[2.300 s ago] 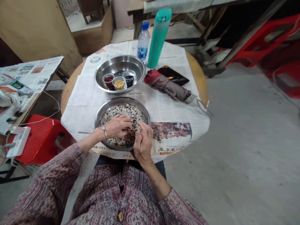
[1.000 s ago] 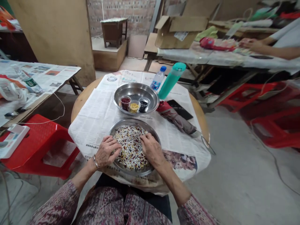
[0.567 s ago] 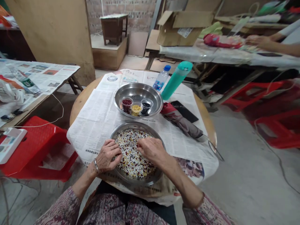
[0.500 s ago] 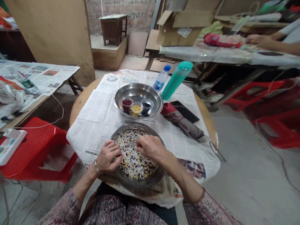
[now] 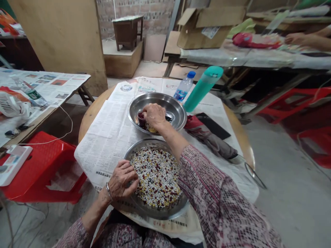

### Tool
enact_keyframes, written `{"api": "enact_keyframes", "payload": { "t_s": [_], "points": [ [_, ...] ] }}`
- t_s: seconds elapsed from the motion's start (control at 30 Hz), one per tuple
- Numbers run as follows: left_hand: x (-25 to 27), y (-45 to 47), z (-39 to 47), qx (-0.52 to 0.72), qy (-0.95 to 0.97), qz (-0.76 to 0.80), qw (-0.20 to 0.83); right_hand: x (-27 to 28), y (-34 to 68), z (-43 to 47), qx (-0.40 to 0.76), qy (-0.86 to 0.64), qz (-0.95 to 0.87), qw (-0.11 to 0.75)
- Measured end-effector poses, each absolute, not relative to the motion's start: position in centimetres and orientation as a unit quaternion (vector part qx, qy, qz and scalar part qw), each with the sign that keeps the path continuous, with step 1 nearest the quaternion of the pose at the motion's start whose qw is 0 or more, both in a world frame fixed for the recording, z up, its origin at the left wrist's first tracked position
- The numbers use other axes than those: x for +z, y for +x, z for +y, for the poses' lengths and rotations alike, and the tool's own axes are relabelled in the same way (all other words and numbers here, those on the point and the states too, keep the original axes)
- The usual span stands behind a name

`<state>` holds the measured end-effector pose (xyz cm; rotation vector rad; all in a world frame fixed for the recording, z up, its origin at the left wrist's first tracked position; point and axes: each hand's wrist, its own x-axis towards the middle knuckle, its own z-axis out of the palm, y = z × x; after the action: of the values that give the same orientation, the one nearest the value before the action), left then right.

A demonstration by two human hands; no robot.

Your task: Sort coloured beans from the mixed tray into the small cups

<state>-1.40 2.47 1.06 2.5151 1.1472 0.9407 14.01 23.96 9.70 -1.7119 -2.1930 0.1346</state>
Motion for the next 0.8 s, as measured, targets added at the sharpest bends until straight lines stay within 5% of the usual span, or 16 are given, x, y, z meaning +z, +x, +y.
{"api": "enact_keyframes", "payload": {
  "t_s": [0.27,0.8],
  "points": [
    [1.0,-1.4,2.5,0.316,0.858,0.387,0.119,8.1,13.1,24.6,0.019,-0.592,-0.795,0.129],
    [0.5,-1.5,2.3,0.266,0.872,0.399,0.101,7.5,16.1,18.0,0.097,-0.509,-0.809,0.278]
  ]
}}
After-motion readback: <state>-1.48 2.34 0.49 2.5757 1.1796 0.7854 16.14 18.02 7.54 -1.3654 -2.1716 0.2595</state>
